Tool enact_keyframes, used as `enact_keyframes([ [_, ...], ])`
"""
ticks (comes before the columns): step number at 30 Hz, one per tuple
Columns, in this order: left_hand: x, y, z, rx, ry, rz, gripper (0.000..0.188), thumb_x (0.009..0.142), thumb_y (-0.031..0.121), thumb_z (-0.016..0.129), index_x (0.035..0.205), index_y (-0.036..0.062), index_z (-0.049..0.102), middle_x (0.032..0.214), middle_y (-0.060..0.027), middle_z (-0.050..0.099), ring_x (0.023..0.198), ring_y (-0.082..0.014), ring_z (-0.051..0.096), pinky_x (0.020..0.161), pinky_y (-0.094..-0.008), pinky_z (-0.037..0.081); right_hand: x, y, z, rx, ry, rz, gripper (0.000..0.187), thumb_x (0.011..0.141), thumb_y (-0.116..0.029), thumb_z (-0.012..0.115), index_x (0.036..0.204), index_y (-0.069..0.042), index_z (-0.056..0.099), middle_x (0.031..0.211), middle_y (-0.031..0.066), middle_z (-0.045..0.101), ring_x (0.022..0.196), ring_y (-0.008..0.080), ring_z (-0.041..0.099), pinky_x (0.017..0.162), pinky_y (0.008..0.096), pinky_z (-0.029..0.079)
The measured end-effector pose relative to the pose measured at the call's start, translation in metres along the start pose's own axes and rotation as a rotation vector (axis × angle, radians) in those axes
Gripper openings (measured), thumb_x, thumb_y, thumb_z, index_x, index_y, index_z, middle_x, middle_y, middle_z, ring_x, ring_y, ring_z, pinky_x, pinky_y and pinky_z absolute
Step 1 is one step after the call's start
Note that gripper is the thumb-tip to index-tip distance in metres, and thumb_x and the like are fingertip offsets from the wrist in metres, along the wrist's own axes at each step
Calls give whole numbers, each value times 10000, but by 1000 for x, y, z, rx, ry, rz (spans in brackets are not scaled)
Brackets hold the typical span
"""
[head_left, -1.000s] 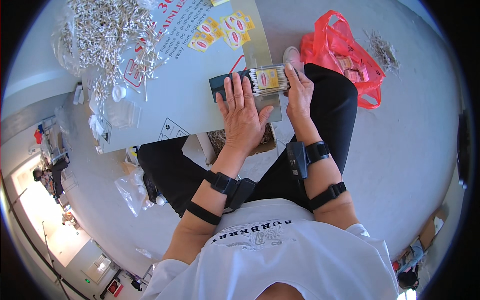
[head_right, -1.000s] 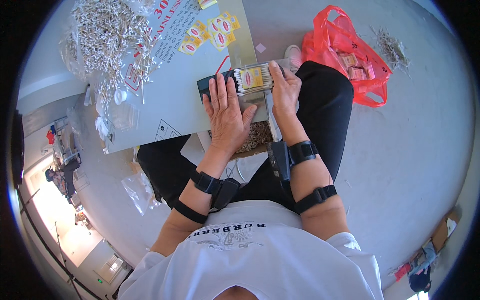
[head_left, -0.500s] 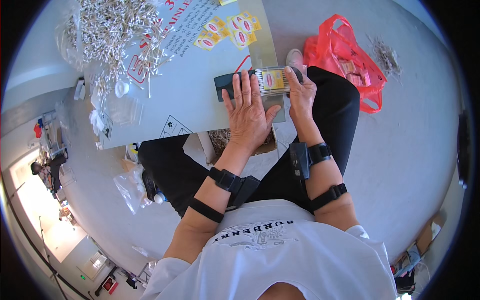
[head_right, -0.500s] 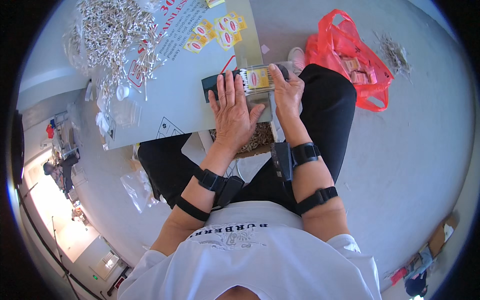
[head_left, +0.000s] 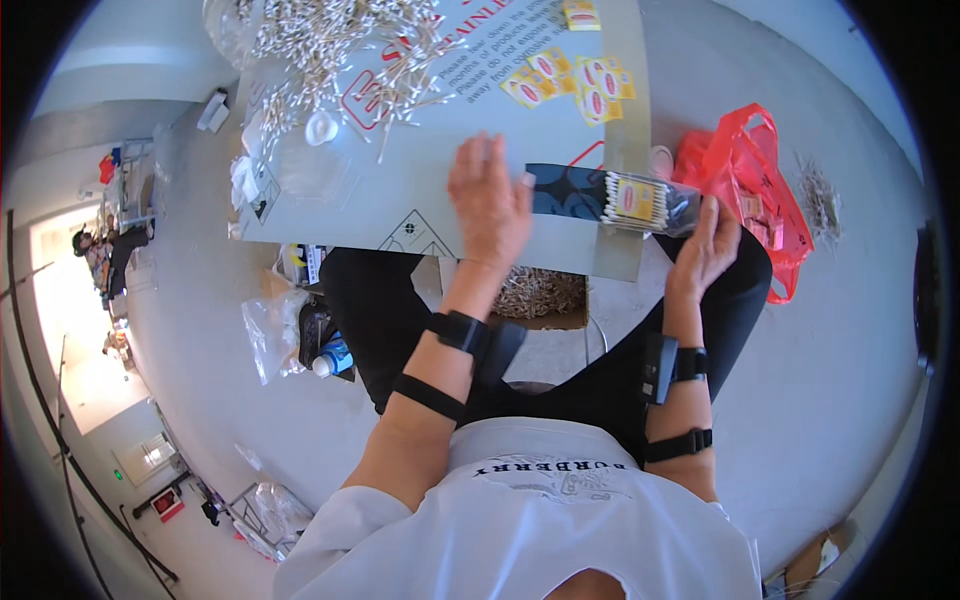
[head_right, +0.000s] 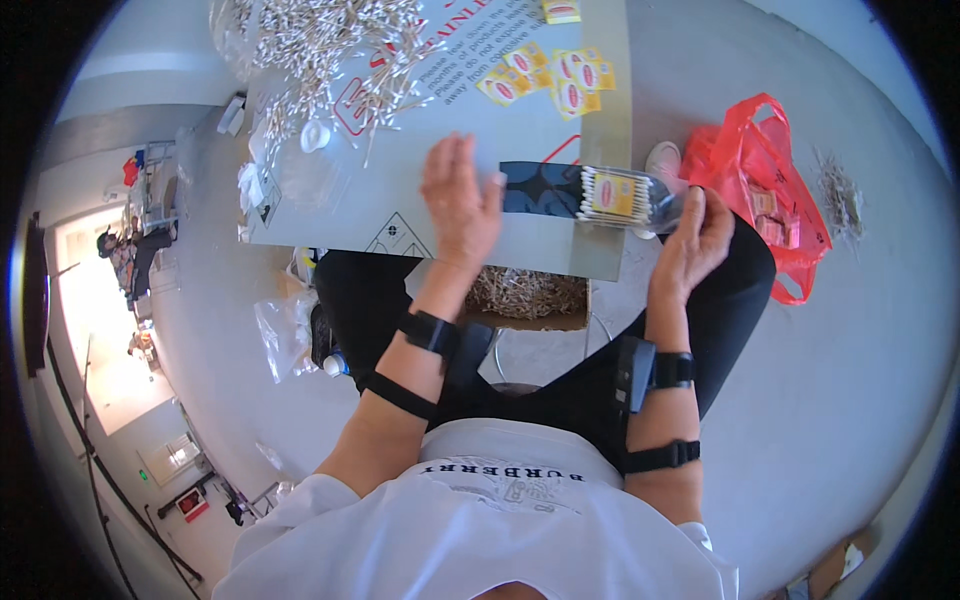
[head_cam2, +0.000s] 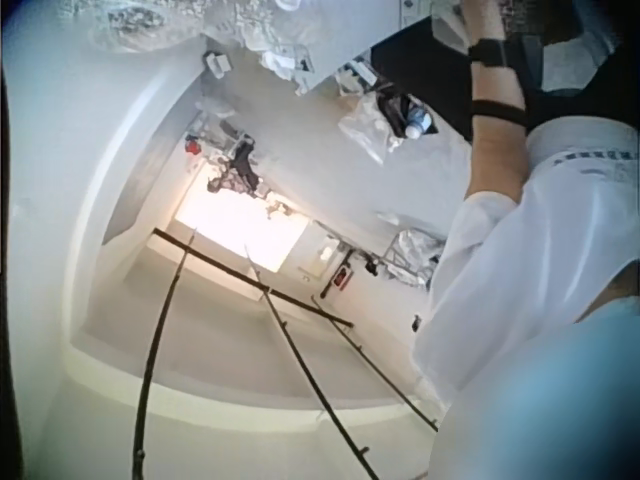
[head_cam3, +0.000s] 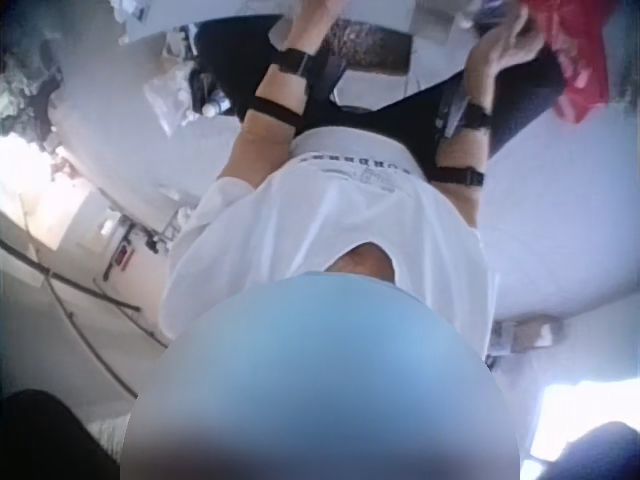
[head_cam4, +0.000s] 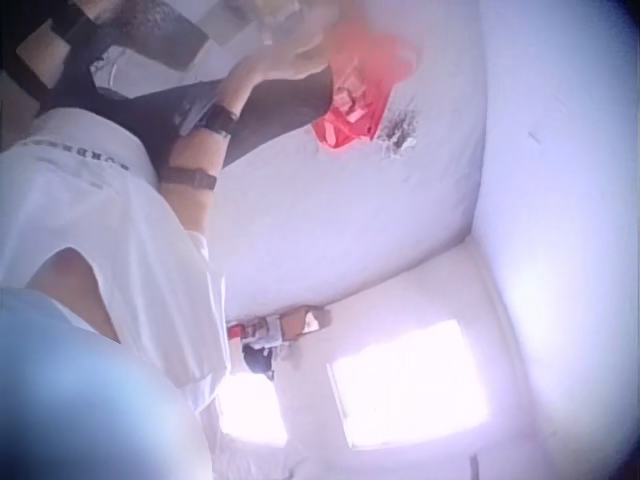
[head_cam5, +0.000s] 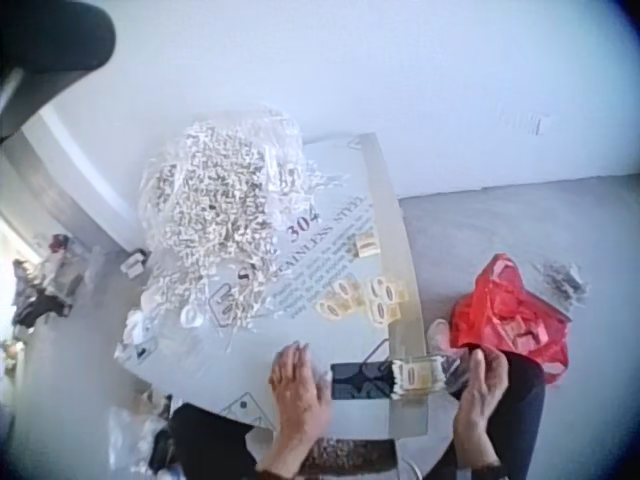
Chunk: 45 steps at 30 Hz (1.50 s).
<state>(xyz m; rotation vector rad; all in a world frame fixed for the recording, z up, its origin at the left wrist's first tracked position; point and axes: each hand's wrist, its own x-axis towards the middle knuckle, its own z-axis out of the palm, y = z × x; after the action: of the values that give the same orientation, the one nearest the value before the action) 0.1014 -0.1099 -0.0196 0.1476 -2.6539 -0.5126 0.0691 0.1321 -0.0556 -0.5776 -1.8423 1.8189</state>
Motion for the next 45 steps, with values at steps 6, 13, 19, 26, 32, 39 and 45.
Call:
enact_keyframes([
  [6,54,-98,-42,192,106,-335,433,770,132,711,1158,17,557,1164,-194,536,1120,-395,483,966,-500,386,-24,-61,4,-221,-303,-310,126,921,-86,651,1007,4,633,840,26,582,760,90,510,689,229,433],
  [13,37,-105,-48,291,-44,-403,125,809,96,639,892,17,589,865,-139,596,907,-373,562,809,-474,441,-76,-75,60,-256,-858,-109,50,869,-10,655,913,5,637,741,40,582,655,97,511,617,255,438],
  [19,9,-65,-51,-42,-85,-83,179,747,-4,611,921,28,591,862,-115,562,906,-337,543,782,-454,424,-107,-73,128,-361,-970,-395,265,765,-35,707,1018,-44,629,934,90,586,797,257,580,681,341,487],
  [26,57,-124,-55,10,106,-42,270,728,-20,640,981,71,621,950,-104,538,964,-321,506,808,-447,412,-104,-54,149,-475,-974,-652,196,729,-99,729,909,-79,652,970,86,559,909,278,573,771,401,481],
  [32,60,-111,-45,76,-48,47,80,731,43,577,799,71,608,899,-72,529,923,-294,492,797,-431,396,-118,-55,124,-501,-860,-619,136,736,-88,716,846,-67,638,951,86,552,878,291,564,755,391,474],
  [39,47,-69,-32,-201,-94,27,261,710,67,705,953,121,626,986,-58,542,1011,-310,489,845,-450,396,-107,-54,122,-498,-893,-519,269,709,-71,732,951,-55,616,1032,126,569,944,347,579,810,422,492],
  [45,88,-111,-28,7,93,-129,328,694,61,747,996,129,640,1007,-53,534,1041,-304,475,882,-453,388,-106,-54,121,-494,-924,-487,347,708,-77,732,1015,-35,576,1084,169,564,995,371,579,852,435,493],
])
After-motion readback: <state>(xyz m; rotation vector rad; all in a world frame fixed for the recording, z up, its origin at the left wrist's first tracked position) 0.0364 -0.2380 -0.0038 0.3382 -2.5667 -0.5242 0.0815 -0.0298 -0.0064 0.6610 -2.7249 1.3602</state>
